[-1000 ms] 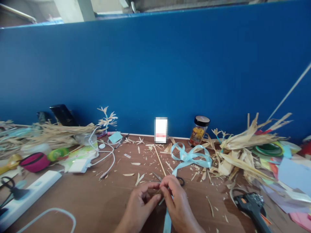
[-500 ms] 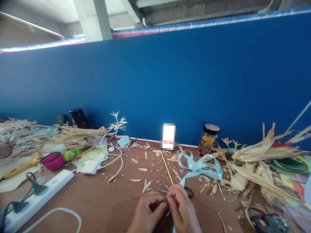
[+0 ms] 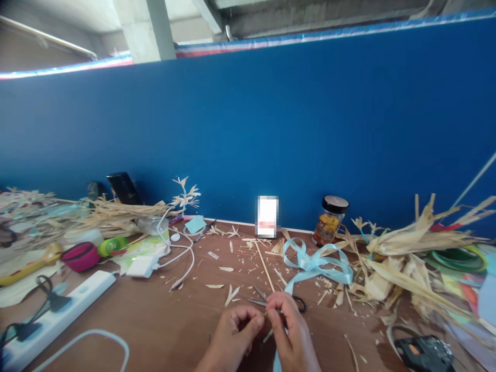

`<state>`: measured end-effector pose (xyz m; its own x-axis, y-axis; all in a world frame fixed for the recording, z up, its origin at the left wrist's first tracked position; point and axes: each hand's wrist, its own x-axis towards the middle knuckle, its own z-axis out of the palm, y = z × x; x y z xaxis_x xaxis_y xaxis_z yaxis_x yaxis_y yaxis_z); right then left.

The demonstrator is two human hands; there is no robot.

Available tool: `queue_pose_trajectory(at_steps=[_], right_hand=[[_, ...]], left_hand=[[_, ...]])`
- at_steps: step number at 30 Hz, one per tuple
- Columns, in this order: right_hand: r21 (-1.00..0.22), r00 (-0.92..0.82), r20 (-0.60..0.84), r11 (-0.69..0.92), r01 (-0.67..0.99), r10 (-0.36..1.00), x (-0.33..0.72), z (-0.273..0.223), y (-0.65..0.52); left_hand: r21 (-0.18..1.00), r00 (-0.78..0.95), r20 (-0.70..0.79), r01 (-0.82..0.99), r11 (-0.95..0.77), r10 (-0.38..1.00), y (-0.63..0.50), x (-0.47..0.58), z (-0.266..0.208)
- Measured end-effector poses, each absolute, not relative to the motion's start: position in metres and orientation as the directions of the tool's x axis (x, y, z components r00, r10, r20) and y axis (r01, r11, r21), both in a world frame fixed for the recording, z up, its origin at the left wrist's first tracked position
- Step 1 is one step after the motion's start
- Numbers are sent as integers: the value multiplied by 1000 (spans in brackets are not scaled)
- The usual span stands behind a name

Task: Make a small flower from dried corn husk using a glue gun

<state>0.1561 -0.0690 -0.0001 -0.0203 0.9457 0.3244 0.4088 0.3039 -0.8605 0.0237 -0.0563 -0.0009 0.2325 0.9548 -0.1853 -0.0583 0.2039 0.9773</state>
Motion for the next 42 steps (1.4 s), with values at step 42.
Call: queue_pose_trajectory(at_steps=[42], right_hand=[[-998, -14, 64, 65, 22, 998, 154, 10, -69]], left_hand=[[985, 313, -166, 0, 175, 935, -53, 20, 2]])
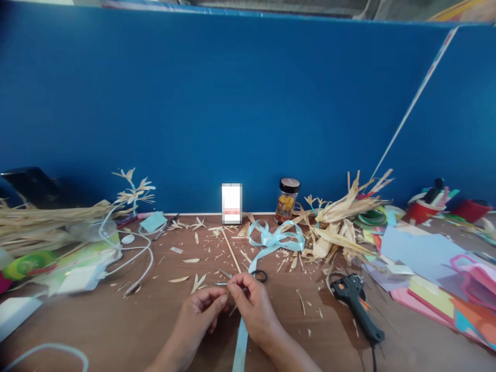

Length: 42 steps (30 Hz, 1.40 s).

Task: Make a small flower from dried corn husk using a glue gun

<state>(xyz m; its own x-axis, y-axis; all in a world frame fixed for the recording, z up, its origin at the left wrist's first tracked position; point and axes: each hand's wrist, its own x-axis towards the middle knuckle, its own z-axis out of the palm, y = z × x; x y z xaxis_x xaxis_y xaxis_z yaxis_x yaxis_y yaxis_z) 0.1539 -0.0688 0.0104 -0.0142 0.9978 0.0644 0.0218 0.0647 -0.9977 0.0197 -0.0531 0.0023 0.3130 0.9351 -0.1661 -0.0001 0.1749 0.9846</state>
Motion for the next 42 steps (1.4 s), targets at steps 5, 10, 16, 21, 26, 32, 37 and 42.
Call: queue_pose_trajectory(at_steps=[5, 10, 16, 21, 26, 32, 37, 42], right_hand=[[-994, -5, 93, 93, 62, 996, 154, 13, -69], [-993, -19, 103, 104, 63, 994, 155, 12, -70], [-980, 3, 112, 110, 169, 994, 156, 10, -70], [-959, 13, 151, 143, 245, 988, 157, 10, -68], [-899, 71, 223, 177, 402, 972, 172, 11, -62], [-789, 137, 302, 166, 592, 944, 202, 23, -51], [-529, -89, 211, 190, 827, 973, 207, 28, -58], [-315, -182, 126, 214, 925, 975, 198, 25, -71]], left_hand=[[983, 290, -180, 29, 179, 940, -54, 19, 2], [980, 285, -177, -35, 195, 942, -55, 19, 4], [904, 299, -313, -196, 379, 902, -54, 18, 7], [924, 290, -287, -167, 343, 913, -53, 17, 3], [942, 236, -248, -167, 291, 940, -50, 16, -4], [929, 187, -266, -211, 303, 946, -48, 14, 1], [925, 187, -245, -247, 287, 951, -48, 13, 6], [933, 153, -223, -252, 256, 963, -44, 11, 1]])
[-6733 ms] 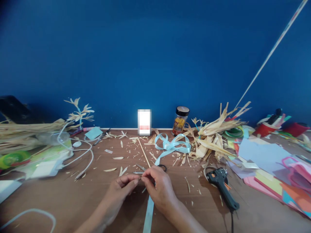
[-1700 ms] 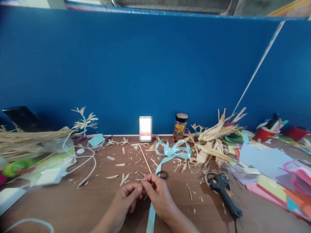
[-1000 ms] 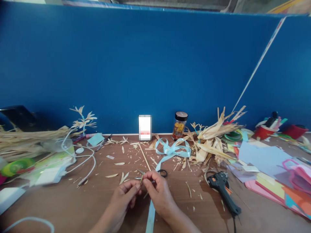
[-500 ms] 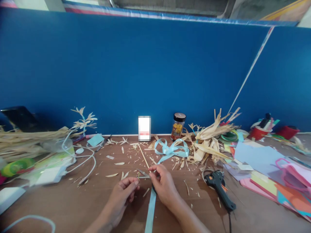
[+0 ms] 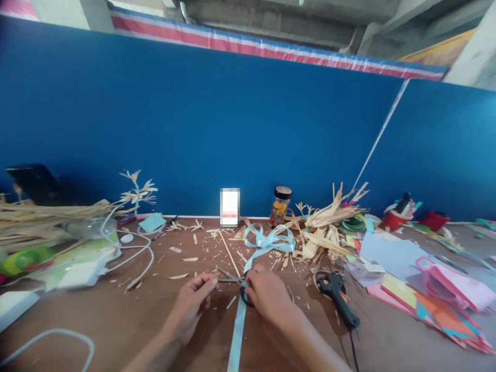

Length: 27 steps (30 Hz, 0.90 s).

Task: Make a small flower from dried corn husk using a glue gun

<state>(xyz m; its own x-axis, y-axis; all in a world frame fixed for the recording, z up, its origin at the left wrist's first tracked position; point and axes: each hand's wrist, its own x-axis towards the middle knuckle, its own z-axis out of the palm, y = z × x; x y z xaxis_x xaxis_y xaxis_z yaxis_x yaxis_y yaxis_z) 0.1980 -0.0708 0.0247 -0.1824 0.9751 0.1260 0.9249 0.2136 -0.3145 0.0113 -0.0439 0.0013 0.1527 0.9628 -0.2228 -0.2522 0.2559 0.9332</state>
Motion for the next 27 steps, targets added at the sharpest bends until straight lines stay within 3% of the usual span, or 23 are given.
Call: queue_pose_trajectory(at_steps=[5, 10, 12, 14, 18, 27], right_hand=[[-200, -176, 100, 193, 961, 979, 192, 26, -75], [-320, -185, 211, 247, 915, 960, 198, 23, -76], [-383, -157, 282, 261, 886, 947, 201, 17, -76], [-438, -117, 355, 276, 855, 928, 204, 10, -77], [-507, -53, 470, 319, 801, 881, 205, -6, -79], [-623, 80, 529, 323, 712, 845, 207, -22, -76]], left_hand=[[951, 140, -162, -241, 192, 977, -45, 10, 3], [957, 90, -105, -260, 125, 990, -42, -4, 33], [991, 52, -41, -123, 47, 998, -32, -13, 47], [976, -16, 102, 195, -97, 995, -17, -21, 56], [897, -74, 177, 423, -130, 981, 27, -30, 55], [518, -102, 263, 854, -51, 959, 93, -5, 22]])
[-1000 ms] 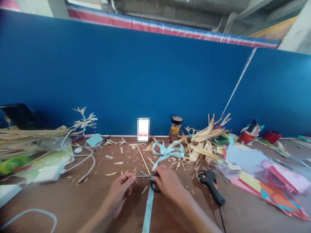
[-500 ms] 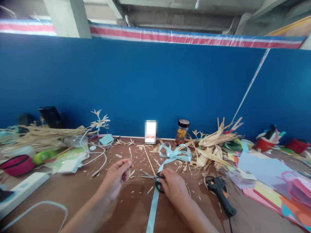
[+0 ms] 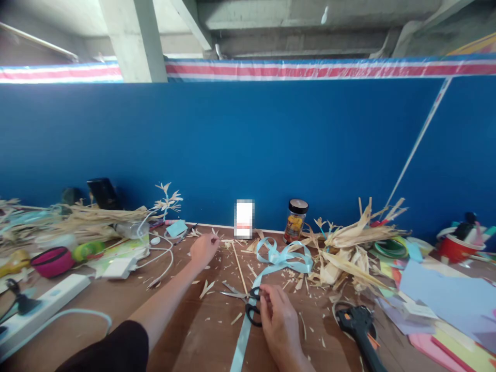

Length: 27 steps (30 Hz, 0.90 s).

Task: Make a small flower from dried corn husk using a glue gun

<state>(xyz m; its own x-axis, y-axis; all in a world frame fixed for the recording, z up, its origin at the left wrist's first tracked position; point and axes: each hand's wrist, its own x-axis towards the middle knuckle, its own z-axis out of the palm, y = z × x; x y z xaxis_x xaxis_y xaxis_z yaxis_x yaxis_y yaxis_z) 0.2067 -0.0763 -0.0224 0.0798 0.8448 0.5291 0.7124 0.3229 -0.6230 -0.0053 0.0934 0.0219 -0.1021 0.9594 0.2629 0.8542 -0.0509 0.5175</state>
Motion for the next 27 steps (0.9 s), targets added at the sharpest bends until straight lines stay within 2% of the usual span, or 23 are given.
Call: queue_pose_trajectory(at_steps=[6, 12, 17, 27], right_hand=[[-631, 36, 475, 312, 711, 879, 207, -25, -74], [-625, 31, 467, 304, 719, 884, 209, -28, -68], [-624, 35, 460, 295, 723, 887, 209, -29, -67], [-643, 48, 445, 282, 712, 894, 207, -25, -72]], left_hand=[[254, 36, 297, 960, -115, 954, 124, 8, 20], [105, 163, 290, 974, -200, 943, 147, 11, 21], [72, 216, 302, 966, -248, 929, 149, 11, 22], [119, 268, 342, 938, -324, 901, 108, -19, 25]])
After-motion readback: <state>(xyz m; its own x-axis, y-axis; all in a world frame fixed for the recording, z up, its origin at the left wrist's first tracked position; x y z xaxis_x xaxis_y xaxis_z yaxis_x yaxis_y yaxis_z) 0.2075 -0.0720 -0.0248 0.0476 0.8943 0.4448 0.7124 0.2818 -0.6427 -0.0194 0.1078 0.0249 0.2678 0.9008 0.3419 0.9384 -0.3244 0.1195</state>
